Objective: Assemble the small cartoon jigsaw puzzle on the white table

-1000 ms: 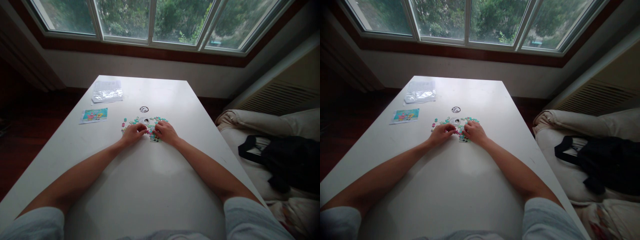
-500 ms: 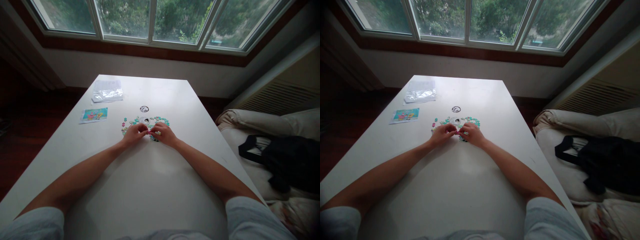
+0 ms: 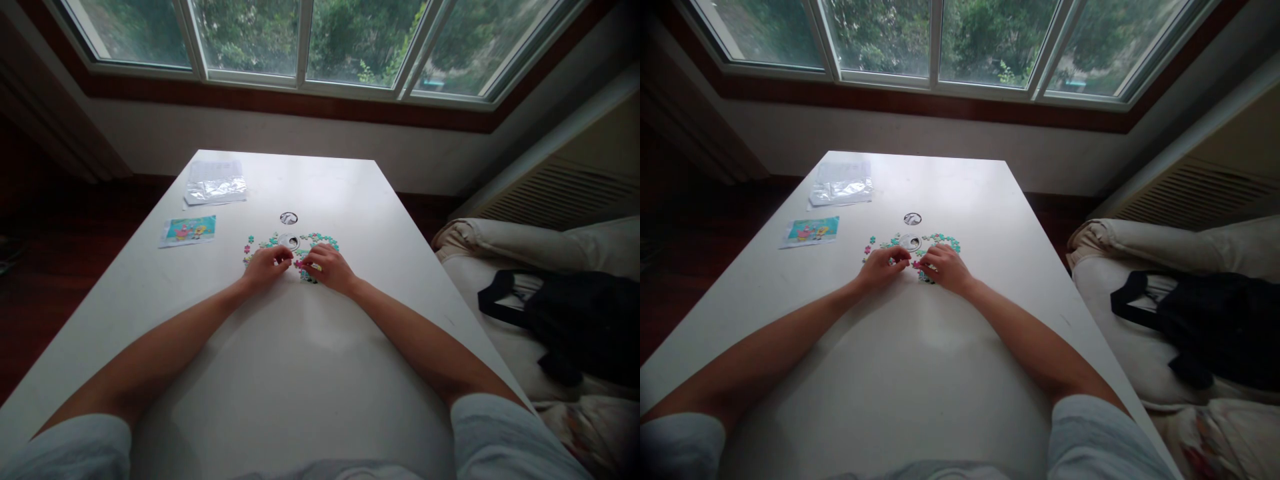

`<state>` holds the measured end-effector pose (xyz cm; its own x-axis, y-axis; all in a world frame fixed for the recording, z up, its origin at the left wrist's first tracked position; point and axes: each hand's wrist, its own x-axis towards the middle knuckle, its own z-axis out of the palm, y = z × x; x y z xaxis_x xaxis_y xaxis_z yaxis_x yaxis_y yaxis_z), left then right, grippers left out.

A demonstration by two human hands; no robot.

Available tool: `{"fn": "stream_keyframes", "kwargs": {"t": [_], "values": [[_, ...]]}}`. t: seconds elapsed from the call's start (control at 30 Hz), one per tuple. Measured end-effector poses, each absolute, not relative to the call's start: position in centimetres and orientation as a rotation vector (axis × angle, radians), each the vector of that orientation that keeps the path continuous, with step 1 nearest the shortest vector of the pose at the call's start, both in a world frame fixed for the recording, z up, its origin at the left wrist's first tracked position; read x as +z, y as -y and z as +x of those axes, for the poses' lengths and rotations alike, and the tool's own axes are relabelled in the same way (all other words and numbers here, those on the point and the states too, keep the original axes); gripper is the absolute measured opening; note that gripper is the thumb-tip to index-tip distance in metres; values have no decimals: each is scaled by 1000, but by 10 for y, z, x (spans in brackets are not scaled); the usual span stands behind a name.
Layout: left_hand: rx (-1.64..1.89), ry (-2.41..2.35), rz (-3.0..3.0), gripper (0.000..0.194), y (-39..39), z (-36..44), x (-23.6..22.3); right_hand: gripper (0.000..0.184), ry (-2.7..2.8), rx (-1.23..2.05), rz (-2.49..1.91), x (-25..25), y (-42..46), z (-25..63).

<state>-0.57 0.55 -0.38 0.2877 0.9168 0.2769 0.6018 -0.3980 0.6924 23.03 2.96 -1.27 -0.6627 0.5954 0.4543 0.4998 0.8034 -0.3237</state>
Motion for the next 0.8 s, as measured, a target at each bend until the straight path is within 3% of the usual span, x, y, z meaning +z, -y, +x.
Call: {"fn": "stream_keyframes", "kwargs": {"t": [0.8], "values": [[693, -1235, 2589, 12, -6, -11, -5, 23, 2519, 309, -732, -13, -30, 231]]}}
